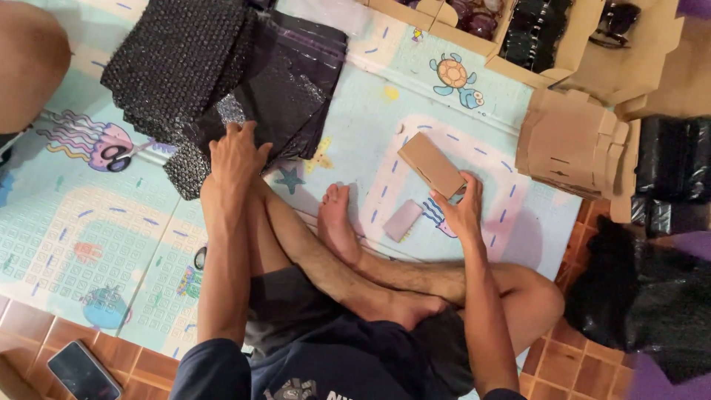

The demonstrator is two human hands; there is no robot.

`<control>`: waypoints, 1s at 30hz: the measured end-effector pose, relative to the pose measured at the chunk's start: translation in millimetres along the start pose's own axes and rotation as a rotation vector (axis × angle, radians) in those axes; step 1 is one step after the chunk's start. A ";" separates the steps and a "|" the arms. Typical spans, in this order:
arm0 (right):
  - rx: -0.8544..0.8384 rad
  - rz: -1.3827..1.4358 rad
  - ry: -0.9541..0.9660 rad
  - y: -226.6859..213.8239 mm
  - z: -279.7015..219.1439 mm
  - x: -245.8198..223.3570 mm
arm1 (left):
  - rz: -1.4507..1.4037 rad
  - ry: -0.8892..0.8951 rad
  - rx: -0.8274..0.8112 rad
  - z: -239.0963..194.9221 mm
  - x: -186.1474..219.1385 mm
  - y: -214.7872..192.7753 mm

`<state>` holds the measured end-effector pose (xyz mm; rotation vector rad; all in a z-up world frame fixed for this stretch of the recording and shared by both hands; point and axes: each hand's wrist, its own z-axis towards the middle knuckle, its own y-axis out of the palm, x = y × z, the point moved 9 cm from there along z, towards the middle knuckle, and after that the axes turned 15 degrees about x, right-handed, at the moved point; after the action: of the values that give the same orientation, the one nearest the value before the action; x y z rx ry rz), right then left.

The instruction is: A person packages a pair of sunglasses by placing them in a box, wrapping the box in bubble wrap, and putting it into a shipping bag.

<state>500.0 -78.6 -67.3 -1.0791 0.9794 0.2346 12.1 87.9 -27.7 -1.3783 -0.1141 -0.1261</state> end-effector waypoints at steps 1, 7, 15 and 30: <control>-0.006 -0.006 -0.003 0.3 -0.5 -0.2 | -0.004 -0.007 -0.004 -0.4 1.6 3.2; -0.007 -0.011 0.002 -2.2 1.1 -3.7 | 0.053 0.318 -0.196 -5.7 39.4 42.2; -0.046 -0.009 0.028 -1.0 3.0 3.0 | 0.012 0.267 -0.276 -12.3 47.4 73.2; -0.055 0.010 0.015 1.9 5.7 12.1 | -0.091 0.316 0.309 -1.4 44.2 6.9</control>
<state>509.1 -76.3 -77.1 -1.1275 0.9970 0.2628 56.9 86.8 -27.9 -1.0310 0.0667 -0.3850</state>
